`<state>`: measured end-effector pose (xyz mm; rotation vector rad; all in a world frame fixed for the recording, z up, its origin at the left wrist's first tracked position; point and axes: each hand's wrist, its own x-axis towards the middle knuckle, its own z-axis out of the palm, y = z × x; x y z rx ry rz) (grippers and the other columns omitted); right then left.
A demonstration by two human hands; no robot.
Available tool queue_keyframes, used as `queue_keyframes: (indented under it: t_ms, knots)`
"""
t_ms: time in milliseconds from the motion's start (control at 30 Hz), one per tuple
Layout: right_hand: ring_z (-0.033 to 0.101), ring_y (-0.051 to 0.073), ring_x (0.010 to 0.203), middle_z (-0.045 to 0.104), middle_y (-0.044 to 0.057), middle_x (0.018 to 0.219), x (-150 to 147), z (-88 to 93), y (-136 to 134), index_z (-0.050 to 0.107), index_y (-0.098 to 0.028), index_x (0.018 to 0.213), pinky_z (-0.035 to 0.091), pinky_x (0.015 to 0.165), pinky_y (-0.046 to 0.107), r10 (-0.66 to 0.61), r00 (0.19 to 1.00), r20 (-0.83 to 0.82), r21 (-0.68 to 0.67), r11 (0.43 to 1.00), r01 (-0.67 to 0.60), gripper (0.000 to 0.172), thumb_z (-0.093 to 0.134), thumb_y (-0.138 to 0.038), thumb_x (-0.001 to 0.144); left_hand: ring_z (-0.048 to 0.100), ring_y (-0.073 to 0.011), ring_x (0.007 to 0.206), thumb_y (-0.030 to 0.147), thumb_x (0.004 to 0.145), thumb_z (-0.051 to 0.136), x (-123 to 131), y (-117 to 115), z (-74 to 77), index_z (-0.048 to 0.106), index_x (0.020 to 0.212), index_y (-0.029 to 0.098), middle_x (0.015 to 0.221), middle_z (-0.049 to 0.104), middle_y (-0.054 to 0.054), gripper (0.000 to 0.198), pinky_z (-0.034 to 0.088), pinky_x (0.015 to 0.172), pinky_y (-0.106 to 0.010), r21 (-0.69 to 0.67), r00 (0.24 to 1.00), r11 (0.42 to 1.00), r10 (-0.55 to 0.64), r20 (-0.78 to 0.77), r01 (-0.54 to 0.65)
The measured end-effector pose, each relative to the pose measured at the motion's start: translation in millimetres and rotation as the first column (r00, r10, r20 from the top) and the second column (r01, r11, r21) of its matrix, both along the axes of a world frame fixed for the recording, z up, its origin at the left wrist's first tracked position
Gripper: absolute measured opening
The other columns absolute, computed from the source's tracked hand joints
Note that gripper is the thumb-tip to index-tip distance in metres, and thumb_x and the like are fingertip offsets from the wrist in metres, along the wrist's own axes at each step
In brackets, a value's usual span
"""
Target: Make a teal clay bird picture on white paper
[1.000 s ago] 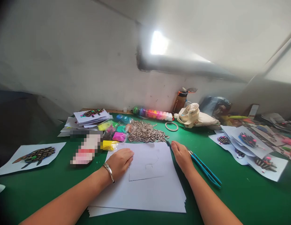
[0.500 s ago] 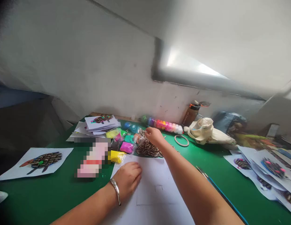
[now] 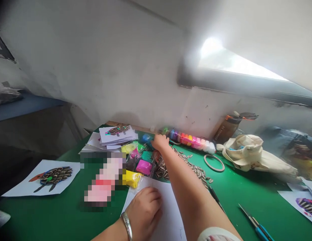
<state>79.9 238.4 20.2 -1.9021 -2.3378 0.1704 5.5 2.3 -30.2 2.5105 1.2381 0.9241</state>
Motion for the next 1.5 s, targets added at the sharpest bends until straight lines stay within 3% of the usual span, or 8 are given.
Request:
queue_keyframes:
  t_ms: [333,600,667,767,933,1133,1333,1500]
  knots:
    - [0.062,0.019,0.09,0.065,0.005,0.102,18.7,26.9,-33.4,0.062,-0.016,0.105,0.051,0.079,0.036,0.108,0.919,-0.378,0.084,0.993,-0.082,0.022,0.059,-0.031,0.09,0.064,-0.0258,0.088,0.011,0.078,0.053,-2.6,-5.5,8.5,0.067,0.08,0.015,0.085,0.071,-0.008,0.014,0.053,0.086,-0.042,-0.012,0.999,1.0,-0.018,0.047,0.019]
    - [0.047,0.01,0.051,0.053,-0.004,0.063,80.3,44.2,-123.8,0.059,-0.019,0.084,0.036,0.048,0.023,0.099,0.698,-0.71,-0.001,0.99,-0.141,0.022,0.058,-0.041,0.08,0.065,-0.0246,0.098,0.031,0.091,0.05,-18.7,1.1,47.5,0.069,0.101,0.019,0.102,0.072,-0.01,0.025,0.052,0.09,-0.039,-0.123,0.904,0.983,0.172,0.39,-0.134]
    - [0.045,0.01,0.051,0.051,-0.004,0.063,92.9,42.6,-154.2,0.059,-0.019,0.08,0.035,0.046,0.022,0.076,0.646,-0.759,-0.054,0.982,-0.179,0.026,0.058,-0.045,0.08,0.064,-0.0253,0.102,0.042,0.089,0.054,-22.1,3.4,54.9,0.065,0.114,0.018,0.112,0.068,-0.012,0.036,0.052,0.091,-0.039,-0.296,0.82,0.945,0.28,0.5,-0.141]
    - [0.044,0.01,0.054,0.048,-0.003,0.063,102.2,37.6,-196.1,0.056,-0.017,0.073,0.034,0.047,0.022,-0.014,0.517,-0.856,-0.166,0.954,-0.248,0.03,0.064,-0.046,0.078,0.064,-0.0262,0.102,0.056,0.079,0.063,-17.4,0.9,60.3,0.056,0.128,0.016,0.117,0.064,-0.013,0.064,0.056,0.083,-0.037,-0.578,0.717,0.813,0.361,0.596,0.071]
    - [0.043,0.008,0.057,0.049,-0.003,0.065,110.3,25.6,-239.3,0.06,-0.015,0.075,0.034,0.051,0.021,-0.224,0.279,-0.934,-0.307,0.902,-0.304,0.036,0.07,-0.049,0.075,0.066,-0.0211,0.079,0.062,0.063,0.074,8.5,-14.4,65.0,0.065,0.11,0.015,0.09,0.068,-0.008,0.068,0.057,0.062,-0.029,-0.758,0.66,0.555,0.432,0.614,0.342]
    - [0.049,0.011,0.056,0.055,-0.001,0.067,135.8,18.4,-254.6,0.06,-0.017,0.089,0.044,0.052,0.024,-0.474,-0.072,-0.878,-0.438,0.854,-0.281,0.047,0.064,-0.062,0.076,0.064,-0.017,0.074,0.054,0.06,0.081,25.9,-20.6,74.2,0.067,0.097,0.015,0.087,0.068,-0.005,0.055,0.056,0.061,-0.029,-0.782,0.583,0.496,0.53,0.616,0.377]
    - [0.042,0.01,0.053,0.042,-0.005,0.058,134.4,14.4,-255.7,0.053,-0.017,0.068,0.043,0.051,0.025,-0.429,-0.092,-0.899,-0.383,0.869,-0.313,0.047,0.066,-0.061,0.074,0.063,-0.0167,0.072,0.055,0.055,0.083,36.3,-17.5,74.3,0.066,0.092,0.013,0.081,0.068,-0.005,0.058,0.054,0.061,-0.028,-0.795,0.587,0.519,0.553,0.592,0.313]
    - [0.028,0.008,0.051,0.034,-0.006,0.052,136.7,6.4,-253.3,0.044,-0.018,0.058,0.022,0.049,0.023,-0.34,0.05,-0.939,-0.343,0.918,-0.198,0.049,0.061,-0.059,0.079,0.055,-0.0127,0.063,0.057,0.057,0.081,44.0,-16.1,65.9,0.063,0.08,0.012,0.067,0.062,-0.001,0.053,0.047,0.057,-0.025,-0.748,0.609,0.588,0.482,0.63,0.308]
